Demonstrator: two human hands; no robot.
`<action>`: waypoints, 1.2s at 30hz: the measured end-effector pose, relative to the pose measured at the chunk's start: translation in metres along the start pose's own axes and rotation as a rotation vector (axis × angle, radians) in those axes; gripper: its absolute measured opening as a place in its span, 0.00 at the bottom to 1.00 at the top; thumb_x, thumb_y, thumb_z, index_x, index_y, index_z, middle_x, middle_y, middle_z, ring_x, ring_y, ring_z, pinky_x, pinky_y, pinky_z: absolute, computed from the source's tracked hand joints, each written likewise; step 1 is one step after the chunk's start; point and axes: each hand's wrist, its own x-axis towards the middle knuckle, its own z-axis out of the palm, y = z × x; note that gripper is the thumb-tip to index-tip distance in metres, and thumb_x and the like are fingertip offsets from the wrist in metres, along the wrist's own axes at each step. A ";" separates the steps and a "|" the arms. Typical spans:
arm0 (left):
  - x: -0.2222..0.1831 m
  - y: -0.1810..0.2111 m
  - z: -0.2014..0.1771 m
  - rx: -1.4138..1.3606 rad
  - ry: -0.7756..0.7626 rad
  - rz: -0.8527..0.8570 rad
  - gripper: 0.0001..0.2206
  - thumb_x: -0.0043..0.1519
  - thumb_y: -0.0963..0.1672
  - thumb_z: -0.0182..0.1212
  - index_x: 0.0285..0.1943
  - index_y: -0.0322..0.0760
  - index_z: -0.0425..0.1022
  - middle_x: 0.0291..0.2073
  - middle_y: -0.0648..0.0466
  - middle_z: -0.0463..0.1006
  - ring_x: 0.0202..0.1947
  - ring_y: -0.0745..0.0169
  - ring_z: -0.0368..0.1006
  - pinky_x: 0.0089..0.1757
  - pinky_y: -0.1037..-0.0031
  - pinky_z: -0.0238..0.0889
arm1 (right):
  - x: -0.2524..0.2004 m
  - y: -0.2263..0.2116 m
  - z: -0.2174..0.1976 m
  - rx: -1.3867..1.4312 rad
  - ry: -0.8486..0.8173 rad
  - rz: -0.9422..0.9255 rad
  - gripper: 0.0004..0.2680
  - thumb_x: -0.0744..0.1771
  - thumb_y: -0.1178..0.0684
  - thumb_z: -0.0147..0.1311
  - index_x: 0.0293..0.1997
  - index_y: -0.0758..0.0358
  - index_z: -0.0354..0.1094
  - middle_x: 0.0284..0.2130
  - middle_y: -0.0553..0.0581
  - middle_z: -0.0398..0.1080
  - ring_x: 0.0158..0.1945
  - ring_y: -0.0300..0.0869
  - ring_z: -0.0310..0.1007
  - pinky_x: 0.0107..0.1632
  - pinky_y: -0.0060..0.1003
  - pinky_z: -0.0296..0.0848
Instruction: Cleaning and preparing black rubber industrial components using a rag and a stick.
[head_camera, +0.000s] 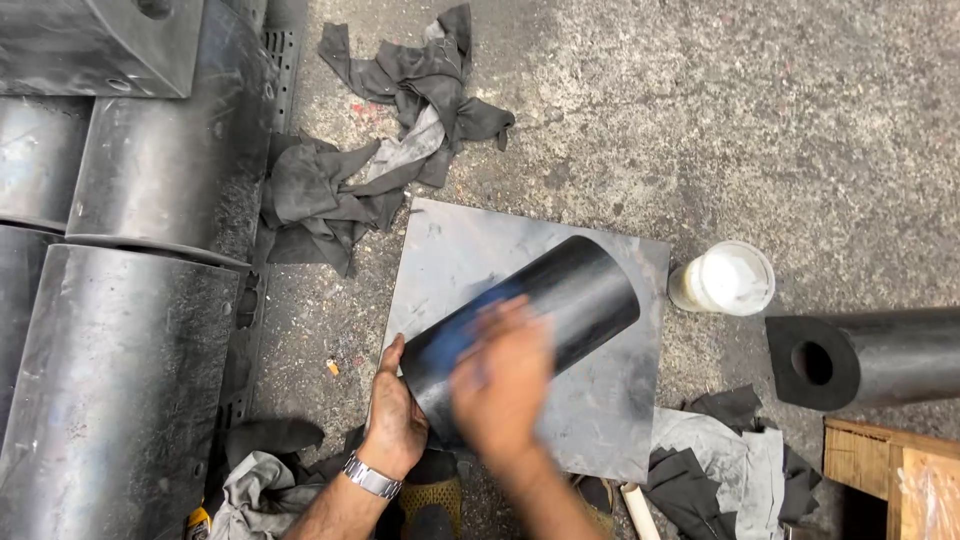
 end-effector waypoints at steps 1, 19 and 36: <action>-0.012 0.012 0.003 -0.133 -0.033 -0.043 0.29 0.64 0.59 0.48 0.73 0.54 0.64 0.62 0.56 0.66 0.61 0.56 0.61 0.58 0.48 0.56 | -0.011 -0.016 0.001 -0.030 -0.298 -0.055 0.15 0.64 0.55 0.49 0.53 0.72 0.68 0.54 0.71 0.69 0.64 0.61 0.67 0.73 0.56 0.55; -0.033 -0.002 -0.001 -0.034 -0.131 0.451 0.29 0.61 0.53 0.57 0.65 0.29 0.69 0.63 0.44 0.71 0.63 0.56 0.63 0.62 0.62 0.51 | -0.176 -0.007 0.066 0.879 0.120 1.356 0.17 0.70 0.57 0.37 0.69 0.64 0.50 0.52 0.70 0.69 0.51 0.53 0.72 0.53 0.45 0.71; -0.183 0.090 0.098 1.566 -0.798 1.413 0.21 0.54 0.53 0.67 0.35 0.28 0.73 0.23 0.44 0.78 0.29 0.46 0.77 0.55 0.62 0.62 | 0.045 0.042 -0.174 0.649 -0.165 0.308 0.16 0.63 0.55 0.64 0.53 0.68 0.63 0.39 0.59 0.75 0.36 0.45 0.79 0.34 0.40 0.77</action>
